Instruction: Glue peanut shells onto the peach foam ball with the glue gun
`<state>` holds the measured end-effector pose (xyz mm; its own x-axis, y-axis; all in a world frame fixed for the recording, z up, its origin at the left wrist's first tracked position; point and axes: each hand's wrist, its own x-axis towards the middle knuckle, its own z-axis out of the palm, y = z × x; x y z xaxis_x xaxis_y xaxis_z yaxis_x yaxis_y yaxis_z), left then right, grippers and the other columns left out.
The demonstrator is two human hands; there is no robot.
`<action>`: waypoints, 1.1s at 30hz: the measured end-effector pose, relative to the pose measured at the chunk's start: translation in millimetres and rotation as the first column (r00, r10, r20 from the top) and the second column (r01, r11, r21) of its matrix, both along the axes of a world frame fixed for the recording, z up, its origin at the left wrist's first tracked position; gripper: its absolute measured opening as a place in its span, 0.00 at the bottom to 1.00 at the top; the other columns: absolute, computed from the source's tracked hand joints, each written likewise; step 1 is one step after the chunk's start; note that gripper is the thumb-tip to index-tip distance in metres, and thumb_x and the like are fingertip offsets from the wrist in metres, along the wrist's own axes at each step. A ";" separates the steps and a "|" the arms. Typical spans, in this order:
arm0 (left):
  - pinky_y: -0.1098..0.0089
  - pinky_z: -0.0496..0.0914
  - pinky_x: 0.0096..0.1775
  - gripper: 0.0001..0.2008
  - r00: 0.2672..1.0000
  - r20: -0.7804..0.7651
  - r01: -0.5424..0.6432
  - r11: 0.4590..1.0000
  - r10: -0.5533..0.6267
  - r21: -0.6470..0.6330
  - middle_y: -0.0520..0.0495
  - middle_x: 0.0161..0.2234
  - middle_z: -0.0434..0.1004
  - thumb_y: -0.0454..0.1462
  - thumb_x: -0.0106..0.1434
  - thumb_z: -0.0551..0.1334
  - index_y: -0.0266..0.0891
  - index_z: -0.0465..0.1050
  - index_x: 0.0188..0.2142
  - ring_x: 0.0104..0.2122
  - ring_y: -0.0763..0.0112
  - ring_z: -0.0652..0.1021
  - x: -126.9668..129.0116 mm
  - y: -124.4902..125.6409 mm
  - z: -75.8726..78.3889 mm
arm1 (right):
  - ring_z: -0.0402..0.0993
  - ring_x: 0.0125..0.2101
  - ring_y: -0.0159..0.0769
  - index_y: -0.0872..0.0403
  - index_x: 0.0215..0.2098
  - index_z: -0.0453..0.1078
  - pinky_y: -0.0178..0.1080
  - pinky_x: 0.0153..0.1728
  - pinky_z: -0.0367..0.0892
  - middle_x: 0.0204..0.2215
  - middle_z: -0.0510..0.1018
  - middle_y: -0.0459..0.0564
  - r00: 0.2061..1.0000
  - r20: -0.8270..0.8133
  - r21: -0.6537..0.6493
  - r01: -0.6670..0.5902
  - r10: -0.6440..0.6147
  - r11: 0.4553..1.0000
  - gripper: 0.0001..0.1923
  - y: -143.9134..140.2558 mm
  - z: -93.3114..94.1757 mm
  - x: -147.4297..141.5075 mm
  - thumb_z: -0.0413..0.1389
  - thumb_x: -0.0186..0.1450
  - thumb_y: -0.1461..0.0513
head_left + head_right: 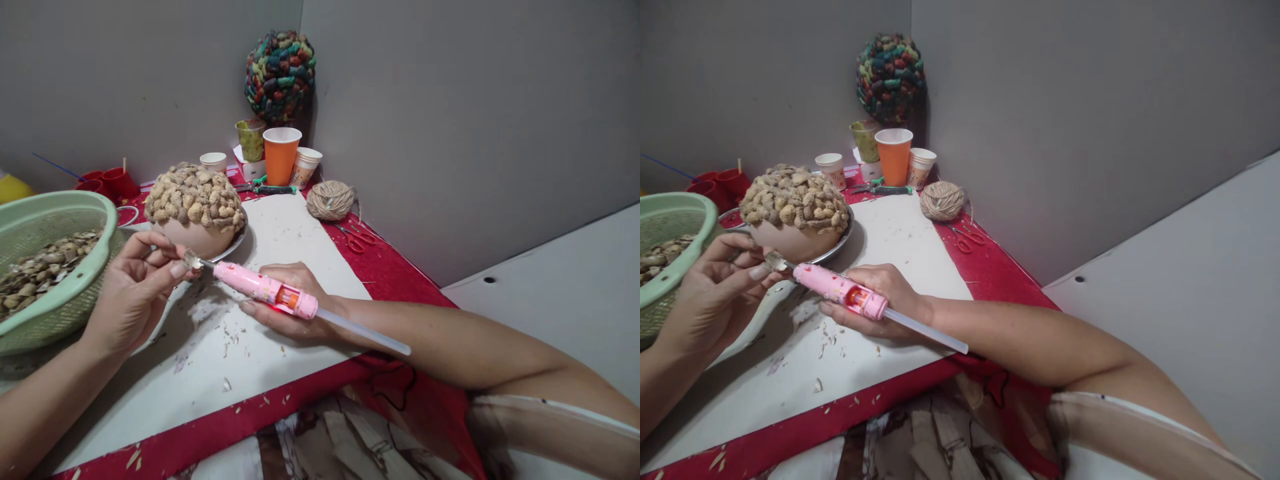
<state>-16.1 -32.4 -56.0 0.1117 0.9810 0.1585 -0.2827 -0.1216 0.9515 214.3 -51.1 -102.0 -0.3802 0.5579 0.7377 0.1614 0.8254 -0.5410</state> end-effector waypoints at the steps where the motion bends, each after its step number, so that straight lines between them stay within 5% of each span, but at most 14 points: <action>1: 0.78 0.80 0.35 0.18 1.000 -0.001 -0.004 1.000 0.004 0.003 0.54 0.31 0.82 0.32 0.47 0.81 0.42 0.78 0.34 0.29 0.76 0.81 0.2 -0.2 0.1 | 0.58 0.20 0.25 0.53 0.25 0.57 0.31 0.24 0.58 0.20 0.59 0.38 1.000 -0.004 0.007 0.003 -0.003 1.000 0.17 0.0 0.2 -0.2 0.58 0.69 0.63; 33: 0.79 0.79 0.37 0.18 0.998 -0.014 -0.068 0.995 0.069 0.067 0.54 0.30 0.82 0.30 0.47 0.79 0.41 0.76 0.34 0.29 0.77 0.81 3.3 -2.2 2.0 | 0.56 0.19 0.26 0.51 0.25 0.54 0.34 0.22 0.57 0.20 0.58 0.39 0.997 0.081 -0.055 0.005 0.000 0.998 0.20 -2.9 2.3 1.4 0.57 0.71 0.61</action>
<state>-12.8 -34.6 -54.0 0.0480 0.9738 0.2222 -0.2563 -0.2030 0.9450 215.7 -54.0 -99.7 -0.4360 0.5980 0.6726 0.2083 0.7941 -0.5710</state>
